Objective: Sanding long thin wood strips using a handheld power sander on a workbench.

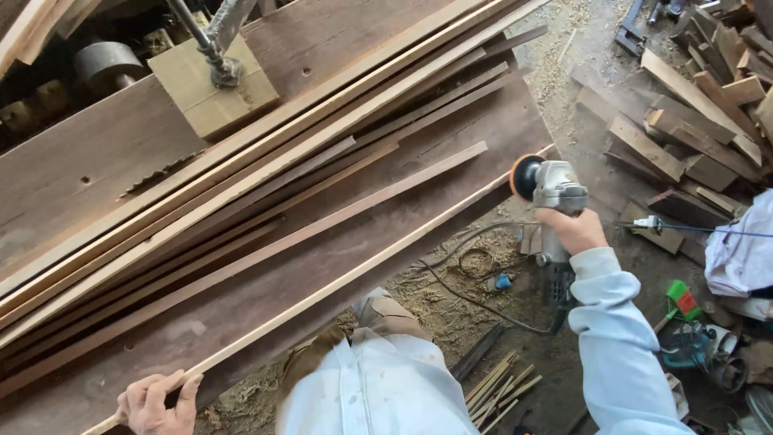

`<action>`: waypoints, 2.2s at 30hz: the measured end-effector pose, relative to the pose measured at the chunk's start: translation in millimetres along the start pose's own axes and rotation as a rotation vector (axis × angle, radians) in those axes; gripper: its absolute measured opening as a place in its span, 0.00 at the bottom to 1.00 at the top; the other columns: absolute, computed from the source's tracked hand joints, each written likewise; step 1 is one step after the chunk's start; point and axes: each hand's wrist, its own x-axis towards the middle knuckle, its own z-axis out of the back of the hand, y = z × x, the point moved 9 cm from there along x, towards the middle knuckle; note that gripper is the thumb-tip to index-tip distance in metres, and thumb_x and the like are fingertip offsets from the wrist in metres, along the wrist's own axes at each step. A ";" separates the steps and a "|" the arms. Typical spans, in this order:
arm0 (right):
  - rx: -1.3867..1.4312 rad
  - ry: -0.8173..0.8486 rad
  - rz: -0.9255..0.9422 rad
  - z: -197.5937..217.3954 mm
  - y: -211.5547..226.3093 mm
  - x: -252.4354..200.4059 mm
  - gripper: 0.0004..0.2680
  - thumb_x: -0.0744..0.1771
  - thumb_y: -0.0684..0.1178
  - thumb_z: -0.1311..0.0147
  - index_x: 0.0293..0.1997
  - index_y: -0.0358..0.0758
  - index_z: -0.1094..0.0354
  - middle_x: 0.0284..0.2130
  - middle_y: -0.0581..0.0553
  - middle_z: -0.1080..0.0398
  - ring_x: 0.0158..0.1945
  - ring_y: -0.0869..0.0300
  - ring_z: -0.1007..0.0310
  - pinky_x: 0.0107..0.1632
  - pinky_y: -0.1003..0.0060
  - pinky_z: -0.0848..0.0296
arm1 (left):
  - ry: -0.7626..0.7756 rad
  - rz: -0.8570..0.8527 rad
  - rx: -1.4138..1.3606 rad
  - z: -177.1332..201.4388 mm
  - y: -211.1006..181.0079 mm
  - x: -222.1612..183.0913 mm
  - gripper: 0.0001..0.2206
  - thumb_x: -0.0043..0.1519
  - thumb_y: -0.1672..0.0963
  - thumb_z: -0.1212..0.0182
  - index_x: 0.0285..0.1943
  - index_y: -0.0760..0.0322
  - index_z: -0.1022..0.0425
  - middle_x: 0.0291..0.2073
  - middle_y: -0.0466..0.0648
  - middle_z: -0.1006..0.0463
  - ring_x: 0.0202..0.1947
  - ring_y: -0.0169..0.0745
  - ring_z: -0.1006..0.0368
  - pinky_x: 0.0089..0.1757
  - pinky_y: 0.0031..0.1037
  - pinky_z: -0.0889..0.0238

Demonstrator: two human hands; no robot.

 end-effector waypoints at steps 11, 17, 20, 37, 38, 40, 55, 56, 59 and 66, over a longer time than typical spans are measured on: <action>-0.181 0.521 0.124 -108.6 52.9 -137.5 0.16 0.61 0.52 0.36 0.49 0.39 0.29 0.33 0.45 0.22 0.27 0.59 0.22 0.30 0.68 0.19 | 0.111 -0.047 0.061 5.9 -22.9 12.7 0.13 0.60 0.53 0.23 0.44 0.65 0.19 0.42 0.52 0.24 0.45 0.48 0.29 0.54 0.37 0.36; -0.136 0.274 0.009 -40.2 39.2 -61.0 0.09 0.61 0.51 0.38 0.39 0.42 0.23 0.31 0.45 0.21 0.32 0.58 0.23 0.37 0.63 0.23 | 0.183 -0.008 0.138 5.7 -29.9 15.3 0.12 0.63 0.53 0.25 0.46 0.64 0.19 0.43 0.50 0.24 0.45 0.46 0.29 0.54 0.35 0.34; -0.039 0.099 -0.023 1.6 -5.5 18.4 0.09 0.60 0.48 0.35 0.39 0.39 0.24 0.31 0.43 0.25 0.33 0.58 0.29 0.36 0.59 0.30 | 0.127 -0.058 0.108 4.8 -22.4 15.3 0.13 0.61 0.52 0.24 0.44 0.64 0.18 0.43 0.53 0.23 0.45 0.51 0.27 0.52 0.38 0.32; -0.411 0.495 0.272 -196.4 58.9 -243.2 0.23 0.54 0.66 0.30 0.47 0.49 0.26 0.36 0.53 0.19 0.36 0.62 0.18 0.43 0.67 0.17 | -0.060 -0.111 0.055 1.4 -3.8 7.0 0.18 0.56 0.43 0.31 0.41 0.56 0.18 0.41 0.47 0.26 0.46 0.50 0.33 0.57 0.39 0.51; -0.411 0.547 0.379 -218.5 62.1 -263.7 0.21 0.56 0.66 0.31 0.46 0.48 0.28 0.34 0.51 0.19 0.34 0.59 0.18 0.40 0.65 0.17 | 0.004 -0.107 0.107 0.3 -3.7 11.9 0.17 0.57 0.42 0.32 0.39 0.52 0.17 0.41 0.44 0.24 0.45 0.46 0.31 0.55 0.37 0.48; -0.410 0.596 0.493 -247.0 69.2 -299.8 0.19 0.58 0.65 0.33 0.44 0.47 0.29 0.33 0.49 0.20 0.33 0.56 0.17 0.38 0.63 0.16 | 0.062 -0.099 0.160 3.0 -6.2 22.3 0.16 0.58 0.42 0.33 0.38 0.49 0.16 0.40 0.42 0.22 0.44 0.43 0.29 0.53 0.35 0.46; -0.503 0.594 0.438 -255.7 83.9 -326.8 0.21 0.58 0.66 0.38 0.49 0.46 0.31 0.35 0.49 0.21 0.36 0.56 0.20 0.40 0.61 0.20 | -0.111 -0.017 0.170 -3.0 2.5 27.4 0.19 0.60 0.44 0.25 0.27 0.50 0.27 0.36 0.40 0.24 0.44 0.45 0.32 0.52 0.34 0.53; -0.456 0.547 0.387 -241.3 82.4 -311.3 0.22 0.57 0.68 0.35 0.48 0.48 0.29 0.36 0.51 0.20 0.37 0.58 0.19 0.43 0.63 0.20 | -0.102 -0.015 0.166 -3.5 3.8 26.1 0.19 0.61 0.44 0.26 0.27 0.51 0.27 0.37 0.41 0.23 0.44 0.45 0.32 0.52 0.34 0.53; -0.347 0.508 0.203 -192.1 89.1 -278.1 0.19 0.60 0.64 0.36 0.47 0.45 0.28 0.35 0.49 0.22 0.33 0.60 0.21 0.38 0.66 0.19 | -0.093 -0.013 0.160 -4.5 6.5 24.8 0.19 0.62 0.44 0.26 0.27 0.51 0.27 0.37 0.42 0.22 0.44 0.46 0.31 0.54 0.35 0.53; -0.112 0.299 -0.094 -90.3 69.6 -159.4 0.15 0.63 0.56 0.37 0.44 0.33 0.27 0.31 0.38 0.23 0.29 0.54 0.26 0.34 0.60 0.26 | -0.137 -0.085 0.113 -9.6 18.2 17.0 0.17 0.61 0.49 0.22 0.28 0.54 0.27 0.35 0.44 0.21 0.42 0.47 0.30 0.56 0.36 0.51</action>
